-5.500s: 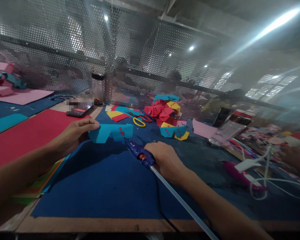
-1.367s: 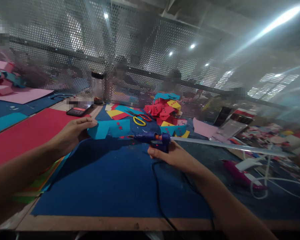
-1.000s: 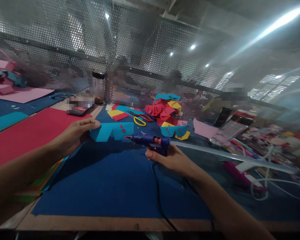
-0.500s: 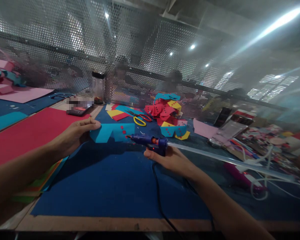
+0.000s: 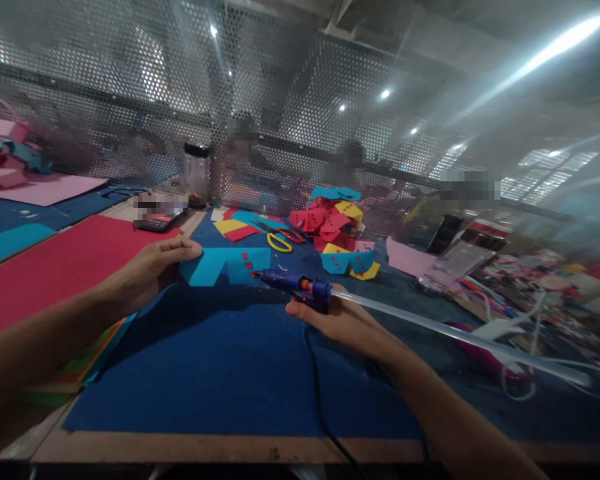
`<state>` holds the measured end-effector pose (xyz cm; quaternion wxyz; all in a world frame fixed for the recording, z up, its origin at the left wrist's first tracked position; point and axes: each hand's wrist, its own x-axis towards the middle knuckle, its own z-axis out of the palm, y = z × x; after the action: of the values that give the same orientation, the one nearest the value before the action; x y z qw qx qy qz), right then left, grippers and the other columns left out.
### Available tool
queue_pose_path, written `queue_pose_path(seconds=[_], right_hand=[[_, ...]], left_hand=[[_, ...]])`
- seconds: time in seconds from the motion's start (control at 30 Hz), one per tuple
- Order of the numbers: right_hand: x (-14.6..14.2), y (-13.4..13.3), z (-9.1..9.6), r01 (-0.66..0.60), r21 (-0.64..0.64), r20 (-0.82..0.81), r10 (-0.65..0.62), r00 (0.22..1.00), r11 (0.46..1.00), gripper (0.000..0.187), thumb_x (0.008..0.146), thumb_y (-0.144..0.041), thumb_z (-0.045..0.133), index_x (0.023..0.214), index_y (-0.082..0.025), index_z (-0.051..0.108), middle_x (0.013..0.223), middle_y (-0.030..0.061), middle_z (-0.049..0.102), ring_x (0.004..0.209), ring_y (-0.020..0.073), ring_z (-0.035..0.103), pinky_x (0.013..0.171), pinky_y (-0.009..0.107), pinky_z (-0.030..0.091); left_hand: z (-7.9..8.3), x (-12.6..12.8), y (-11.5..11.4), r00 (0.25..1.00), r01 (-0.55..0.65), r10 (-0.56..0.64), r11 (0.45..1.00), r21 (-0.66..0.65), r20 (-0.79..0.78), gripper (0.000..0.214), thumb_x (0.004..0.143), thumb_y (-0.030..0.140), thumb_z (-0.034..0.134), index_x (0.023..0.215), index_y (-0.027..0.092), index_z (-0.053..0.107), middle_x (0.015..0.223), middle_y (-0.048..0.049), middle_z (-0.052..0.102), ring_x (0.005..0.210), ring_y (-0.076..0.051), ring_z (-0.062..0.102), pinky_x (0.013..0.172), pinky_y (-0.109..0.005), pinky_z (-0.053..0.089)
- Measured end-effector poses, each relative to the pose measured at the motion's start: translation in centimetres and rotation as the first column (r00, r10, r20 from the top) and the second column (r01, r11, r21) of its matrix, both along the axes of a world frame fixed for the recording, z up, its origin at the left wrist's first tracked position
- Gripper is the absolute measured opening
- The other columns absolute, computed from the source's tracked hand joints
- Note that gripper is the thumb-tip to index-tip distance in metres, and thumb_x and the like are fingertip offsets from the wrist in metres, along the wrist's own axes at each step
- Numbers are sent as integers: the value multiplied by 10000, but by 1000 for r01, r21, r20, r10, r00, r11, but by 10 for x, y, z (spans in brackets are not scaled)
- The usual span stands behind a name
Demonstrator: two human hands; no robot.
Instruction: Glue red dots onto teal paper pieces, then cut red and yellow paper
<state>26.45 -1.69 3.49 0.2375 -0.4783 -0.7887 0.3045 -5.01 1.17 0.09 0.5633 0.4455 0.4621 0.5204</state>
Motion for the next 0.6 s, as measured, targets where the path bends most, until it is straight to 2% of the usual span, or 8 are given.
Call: queue_pose_path(seconds=[0.1,0.2,0.43,0.6], right_hand=[[-2,-1,1,57,-40,-10,-57,998,998,383,810,-573,687,770,-198,618,662,-17,524,594,135,457,505,260,345],[-2,-2,0,62,-19,4,-62,998,998,412,807,-594,685,751,-194,604,641,-31,481,573,116,406,497,256,300],[1,0,-1,1,45,75,-5,997,999,423,842,-616,643,807,-195,619,700,-12,525,632,138,435,540,267,308],[0,-1,0,4,34,62,-6,998,999,413,849,-609,640,857,-195,644,719,0,556,648,150,466,550,277,332]], left_hand=[[-1,0,0,1000,7,-7,1000,4,-9,175,706,401,820,714,261,716,689,22,618,604,-126,560,539,-223,477],[-1,0,0,1000,2,-2,1000,-7,-9,203,678,396,839,718,246,709,697,21,593,609,-126,557,530,-217,485],[-1,0,1,1000,-4,4,1000,4,-12,233,672,408,845,729,229,706,704,15,587,623,-124,551,532,-209,483],[1,1,0,1000,-11,11,1000,6,-24,216,672,416,845,712,247,717,699,3,605,627,-142,555,523,-232,493]])
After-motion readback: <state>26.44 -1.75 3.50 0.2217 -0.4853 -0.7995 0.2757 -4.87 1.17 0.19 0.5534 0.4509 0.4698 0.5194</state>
